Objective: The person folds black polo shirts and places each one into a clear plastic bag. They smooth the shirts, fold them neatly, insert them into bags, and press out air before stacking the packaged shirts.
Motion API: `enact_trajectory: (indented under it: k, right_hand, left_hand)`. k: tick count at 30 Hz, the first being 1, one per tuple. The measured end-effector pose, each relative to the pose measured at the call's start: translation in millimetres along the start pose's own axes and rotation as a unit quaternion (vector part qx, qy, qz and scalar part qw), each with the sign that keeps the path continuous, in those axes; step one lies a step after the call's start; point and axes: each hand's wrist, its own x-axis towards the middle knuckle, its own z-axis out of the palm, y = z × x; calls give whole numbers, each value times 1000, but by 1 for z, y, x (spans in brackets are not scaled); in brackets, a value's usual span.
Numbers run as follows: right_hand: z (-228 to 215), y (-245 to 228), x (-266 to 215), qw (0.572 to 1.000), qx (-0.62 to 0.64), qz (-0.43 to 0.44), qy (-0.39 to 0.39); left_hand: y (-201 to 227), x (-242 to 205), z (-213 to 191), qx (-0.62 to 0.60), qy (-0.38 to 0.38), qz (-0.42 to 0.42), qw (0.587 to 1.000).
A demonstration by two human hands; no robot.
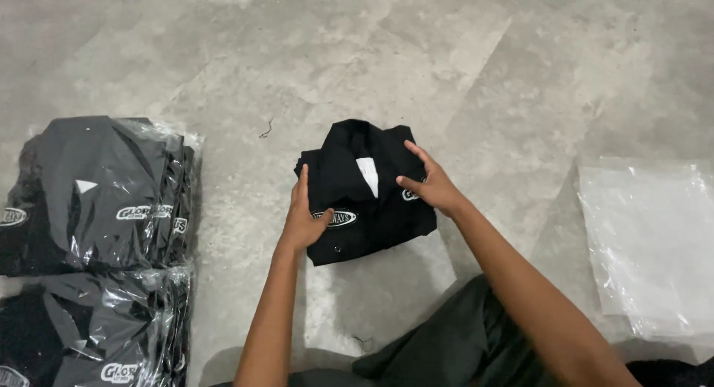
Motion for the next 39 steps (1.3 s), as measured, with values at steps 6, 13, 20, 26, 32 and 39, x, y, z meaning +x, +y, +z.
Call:
enact_trajectory:
  k: [6,13,20,26,32,39]
  right_hand:
    - [19,42,-3,994,-94,57,19]
    - [22,32,-4,978,-187,91,17]
    - [-5,53,-15,988,-106,105,44]
    - [-99,75,-44,980,-182,57,53]
    - [-233,92,-117,926,-310,36,212]
    - [-308,77,-205,811,-474,261,222]
  left_hand:
    - [-62,4,4,15,-3,-34,999]
    - [-58,5,5,51,-13,-44,998]
    - [-78,8,9,137,47,-21,989]
    - [20,-5,63,275,182,0,944]
    - [46,35,206,234,141,180,945]
    - [119,14,405,121,-148,195,962]
